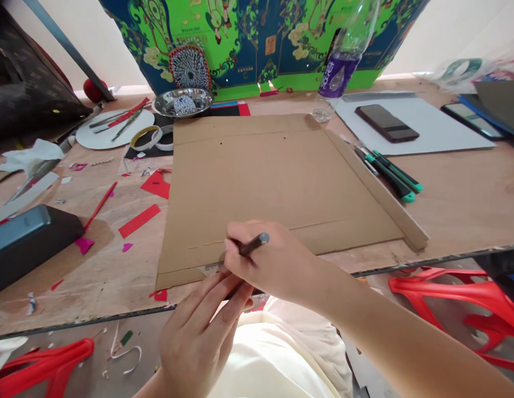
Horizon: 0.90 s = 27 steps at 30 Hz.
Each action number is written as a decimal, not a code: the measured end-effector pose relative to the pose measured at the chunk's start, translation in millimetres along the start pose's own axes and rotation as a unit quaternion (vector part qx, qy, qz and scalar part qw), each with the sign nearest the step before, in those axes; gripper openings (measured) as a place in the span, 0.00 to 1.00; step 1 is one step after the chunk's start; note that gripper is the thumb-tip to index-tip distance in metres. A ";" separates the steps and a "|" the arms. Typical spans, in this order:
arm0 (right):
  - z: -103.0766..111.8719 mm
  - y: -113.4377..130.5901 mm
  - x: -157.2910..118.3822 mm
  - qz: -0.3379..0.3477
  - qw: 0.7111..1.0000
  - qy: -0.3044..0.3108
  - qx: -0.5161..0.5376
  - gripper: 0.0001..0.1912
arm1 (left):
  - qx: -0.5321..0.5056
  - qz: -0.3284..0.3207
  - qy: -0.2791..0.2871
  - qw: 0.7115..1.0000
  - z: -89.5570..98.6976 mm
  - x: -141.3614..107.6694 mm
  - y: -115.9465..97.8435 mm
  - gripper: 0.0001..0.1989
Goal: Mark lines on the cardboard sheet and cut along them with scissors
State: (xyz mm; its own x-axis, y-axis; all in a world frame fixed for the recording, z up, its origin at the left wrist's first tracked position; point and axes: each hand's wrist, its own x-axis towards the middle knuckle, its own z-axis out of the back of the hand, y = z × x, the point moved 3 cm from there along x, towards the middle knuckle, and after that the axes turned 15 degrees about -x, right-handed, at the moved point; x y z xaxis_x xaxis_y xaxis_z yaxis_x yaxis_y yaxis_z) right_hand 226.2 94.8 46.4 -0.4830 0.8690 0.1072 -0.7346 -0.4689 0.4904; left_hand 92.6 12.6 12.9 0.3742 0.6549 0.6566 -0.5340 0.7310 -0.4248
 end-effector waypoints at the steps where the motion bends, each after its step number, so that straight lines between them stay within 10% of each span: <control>1: 0.5 -1.5 -0.5 -0.004 1.000 0.001 0.002 0.13 | -0.001 -0.001 0.003 1.000 0.0 0.3 0.2 0.13; 27: 18.2 -26.0 -25.5 -0.027 0.999 -0.010 -0.038 0.13 | 0.024 -0.030 0.024 0.999 -0.4 -1.3 1.6 0.14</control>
State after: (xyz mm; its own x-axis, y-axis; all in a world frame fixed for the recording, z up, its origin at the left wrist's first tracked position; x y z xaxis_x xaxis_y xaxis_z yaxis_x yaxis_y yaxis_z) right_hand 266.3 87.7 46.7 -0.4328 0.8960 0.0992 -0.7938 -0.4309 0.4292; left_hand 91.6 13.0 11.1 0.4426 0.6190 0.6488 -0.5449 0.7603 -0.3536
